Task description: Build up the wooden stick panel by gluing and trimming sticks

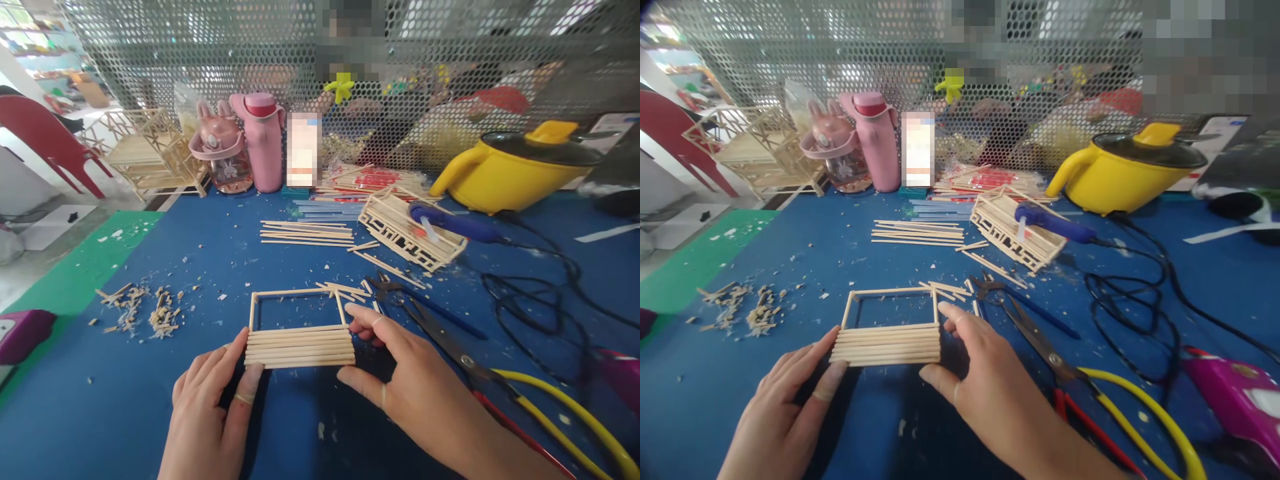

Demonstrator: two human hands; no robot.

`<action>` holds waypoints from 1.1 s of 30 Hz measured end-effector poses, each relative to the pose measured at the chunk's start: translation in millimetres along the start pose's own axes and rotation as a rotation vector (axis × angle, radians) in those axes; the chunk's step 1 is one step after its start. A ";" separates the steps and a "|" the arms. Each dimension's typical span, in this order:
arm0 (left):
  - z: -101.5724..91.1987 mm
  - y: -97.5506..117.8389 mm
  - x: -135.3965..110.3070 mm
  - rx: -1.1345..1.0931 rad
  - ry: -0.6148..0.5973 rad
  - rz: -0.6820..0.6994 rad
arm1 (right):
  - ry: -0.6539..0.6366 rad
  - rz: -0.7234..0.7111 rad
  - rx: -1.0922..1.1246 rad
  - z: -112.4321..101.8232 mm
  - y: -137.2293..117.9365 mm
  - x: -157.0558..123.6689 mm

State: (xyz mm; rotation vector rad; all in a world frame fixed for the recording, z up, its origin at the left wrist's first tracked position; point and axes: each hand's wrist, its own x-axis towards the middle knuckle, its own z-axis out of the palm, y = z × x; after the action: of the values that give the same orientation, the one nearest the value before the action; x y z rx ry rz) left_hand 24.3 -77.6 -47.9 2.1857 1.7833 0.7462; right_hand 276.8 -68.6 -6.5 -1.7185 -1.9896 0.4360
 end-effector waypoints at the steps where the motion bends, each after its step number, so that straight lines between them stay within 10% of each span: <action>1: 0.2 -0.5 0.2 -0.002 0.001 0.000 | 0.016 -0.018 0.003 -0.1 -0.4 -0.6; 33: 0.2 14.3 4.2 0.028 0.054 0.001 | 0.145 -0.225 -0.143 1.2 -1.1 3.4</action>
State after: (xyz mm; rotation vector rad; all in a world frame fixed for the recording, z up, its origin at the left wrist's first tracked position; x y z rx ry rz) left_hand 37.1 -76.9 -40.2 2.2045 1.8291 0.7918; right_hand 274.9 -65.3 -6.4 -1.5347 -2.1186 0.0919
